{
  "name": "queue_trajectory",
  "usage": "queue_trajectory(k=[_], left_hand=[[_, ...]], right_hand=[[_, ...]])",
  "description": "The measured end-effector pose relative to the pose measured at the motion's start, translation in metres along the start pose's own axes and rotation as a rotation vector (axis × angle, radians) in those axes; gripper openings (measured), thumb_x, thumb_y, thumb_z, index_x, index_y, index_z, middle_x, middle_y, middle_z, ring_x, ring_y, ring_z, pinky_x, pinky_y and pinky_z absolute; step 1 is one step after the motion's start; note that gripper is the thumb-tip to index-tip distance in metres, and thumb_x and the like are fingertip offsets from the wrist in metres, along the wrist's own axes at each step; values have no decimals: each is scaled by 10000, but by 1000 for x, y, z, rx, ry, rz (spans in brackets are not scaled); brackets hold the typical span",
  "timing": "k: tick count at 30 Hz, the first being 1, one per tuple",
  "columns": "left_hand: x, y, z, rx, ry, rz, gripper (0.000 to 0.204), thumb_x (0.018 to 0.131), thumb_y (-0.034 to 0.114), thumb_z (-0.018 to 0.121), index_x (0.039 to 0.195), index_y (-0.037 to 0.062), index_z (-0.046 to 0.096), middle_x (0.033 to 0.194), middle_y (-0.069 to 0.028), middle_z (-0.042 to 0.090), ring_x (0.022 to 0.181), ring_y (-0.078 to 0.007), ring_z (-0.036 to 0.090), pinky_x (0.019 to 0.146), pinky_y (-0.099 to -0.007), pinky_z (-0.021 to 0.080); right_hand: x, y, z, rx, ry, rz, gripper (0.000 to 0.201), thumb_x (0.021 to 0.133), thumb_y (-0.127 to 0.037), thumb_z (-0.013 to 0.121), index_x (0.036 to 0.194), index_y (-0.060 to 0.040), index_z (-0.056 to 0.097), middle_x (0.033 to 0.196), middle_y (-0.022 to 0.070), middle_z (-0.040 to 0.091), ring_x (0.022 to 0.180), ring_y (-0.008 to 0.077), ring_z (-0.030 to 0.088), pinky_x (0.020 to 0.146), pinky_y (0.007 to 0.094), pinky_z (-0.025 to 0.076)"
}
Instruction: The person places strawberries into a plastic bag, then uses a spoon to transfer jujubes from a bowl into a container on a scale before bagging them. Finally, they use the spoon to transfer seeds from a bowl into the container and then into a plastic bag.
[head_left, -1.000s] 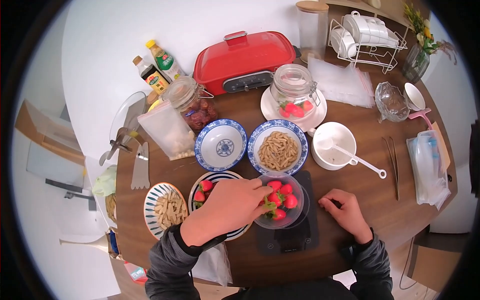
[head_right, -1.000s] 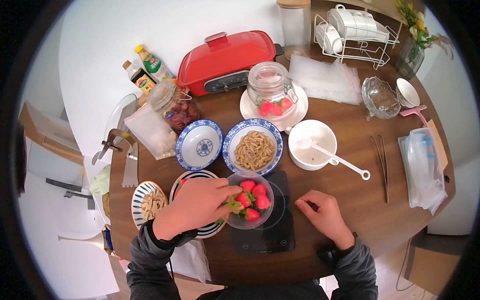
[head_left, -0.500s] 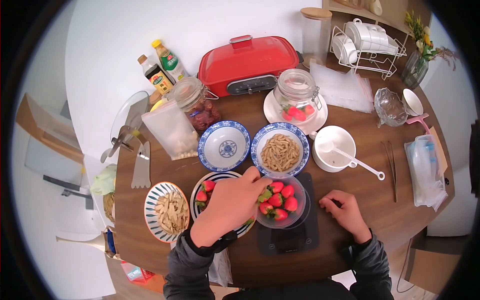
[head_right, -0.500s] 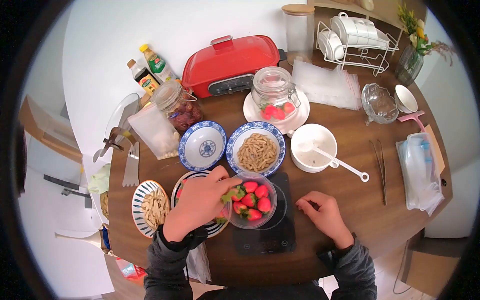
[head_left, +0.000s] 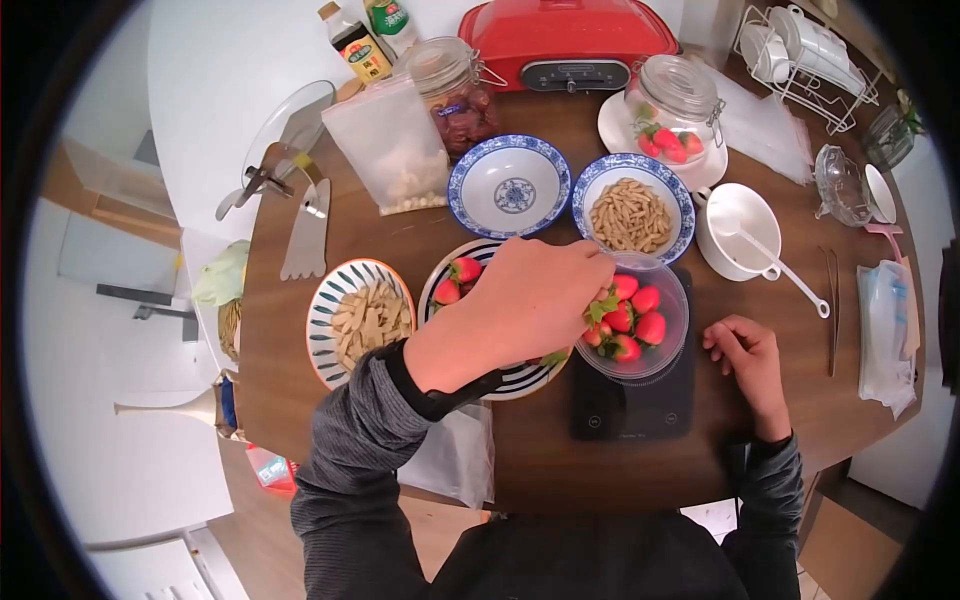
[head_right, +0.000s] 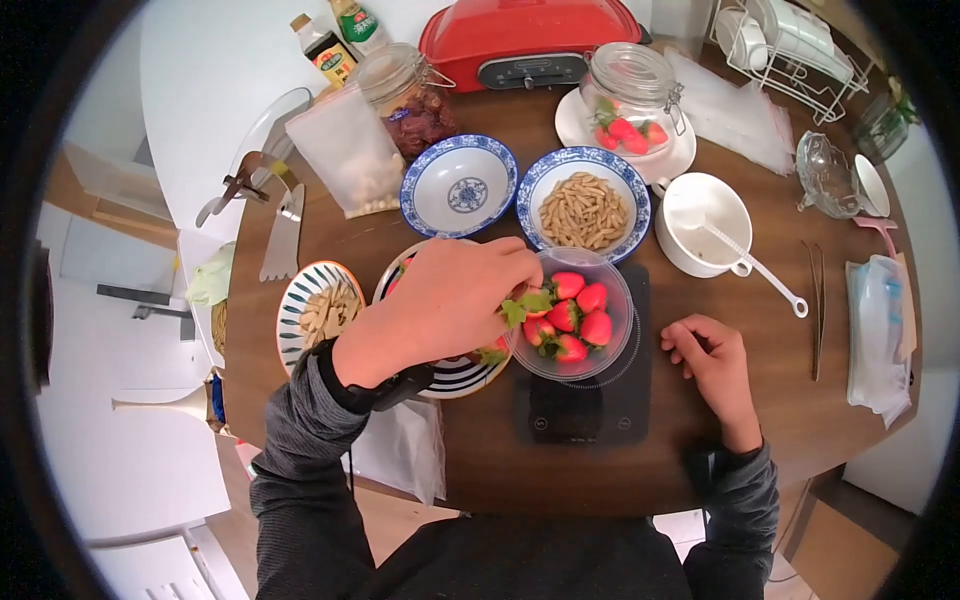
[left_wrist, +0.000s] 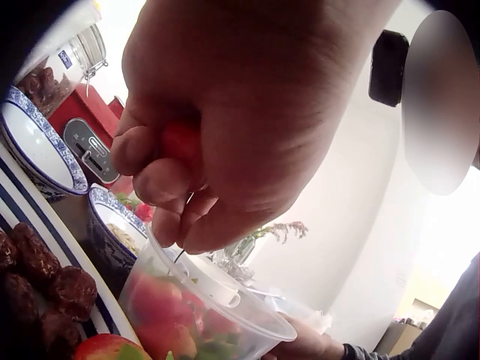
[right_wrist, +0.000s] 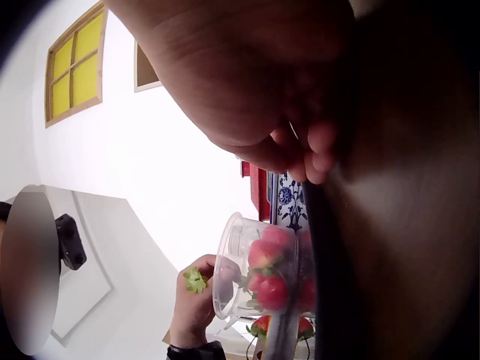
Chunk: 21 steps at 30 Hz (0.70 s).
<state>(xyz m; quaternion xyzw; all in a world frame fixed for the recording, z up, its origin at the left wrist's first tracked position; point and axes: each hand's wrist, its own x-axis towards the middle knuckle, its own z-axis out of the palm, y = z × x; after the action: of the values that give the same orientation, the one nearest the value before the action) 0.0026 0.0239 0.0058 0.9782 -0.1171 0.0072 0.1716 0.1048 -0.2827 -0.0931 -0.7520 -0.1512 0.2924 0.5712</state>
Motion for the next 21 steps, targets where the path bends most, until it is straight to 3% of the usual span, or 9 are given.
queue_trajectory(k=[6,8,9,12,13,14,16,17,21], left_hand=[[-9,6,-8,-79,82,-41,220,732,61,695,931,110,619,934,-45,593,756,-305,643,647,-409,488],[-13,3,-12,-137,-9,-121,201,742,69,691,927,112,626,939,-40,581,746,-304,635,653,-397,485],[-13,2,-12,-124,23,-106,217,736,60,683,940,119,638,940,-41,581,753,-299,632,664,-392,488],[-12,-4,-13,-119,-1,-106,238,723,47,676,947,123,643,944,-39,584,770,-292,634,666,-393,487],[-11,-5,-14,-133,-15,-106,263,709,35,673,954,127,648,943,-36,587,783,-288,635,667,-396,486],[-10,-5,-14,-136,-11,-98,263,709,35,673,954,127,648,943,-36,587,783,-288,635,667,-396,486],[-10,-6,-12,-200,11,-91,254,712,46,683,951,126,649,944,-35,588,772,-288,636,664,-395,485],[-9,-7,-10,-199,33,-80,247,715,60,695,949,126,650,941,-36,586,752,-289,634,652,-390,482],[-6,-5,-6,-175,30,-75,236,715,54,698,936,115,642,936,-45,574,709,-289,624,616,-398,469]], right_hand=[[-10,-26,-8,-56,27,-22,142,985,-108,634,935,7,703,842,18,688,728,71,605,594,219,466],[-15,-45,-6,-113,40,-124,93,958,-64,661,932,20,692,857,23,688,733,79,609,601,233,473],[-14,-49,-5,-181,71,-271,46,916,-29,695,934,13,688,873,37,687,722,99,615,613,249,483],[-17,-94,8,-374,64,-416,61,882,-12,714,939,-8,690,877,55,683,723,127,626,625,257,488],[-16,-104,12,-438,27,-425,112,836,-16,742,938,-39,701,884,73,686,744,189,654,636,294,514],[-10,-108,19,-445,34,-425,112,836,-16,742,938,-39,701,884,73,686,744,189,654,636,294,514],[2,-114,33,-667,0,-785,152,797,-51,772,934,-71,709,895,76,689,775,241,666,637,342,534],[6,-117,39,-765,-29,-790,166,764,-103,784,907,-79,702,914,75,681,820,269,661,669,369,543],[28,-122,59,-950,-132,-885,150,753,-138,755,830,-53,658,864,65,620,837,252,618,695,355,529]])
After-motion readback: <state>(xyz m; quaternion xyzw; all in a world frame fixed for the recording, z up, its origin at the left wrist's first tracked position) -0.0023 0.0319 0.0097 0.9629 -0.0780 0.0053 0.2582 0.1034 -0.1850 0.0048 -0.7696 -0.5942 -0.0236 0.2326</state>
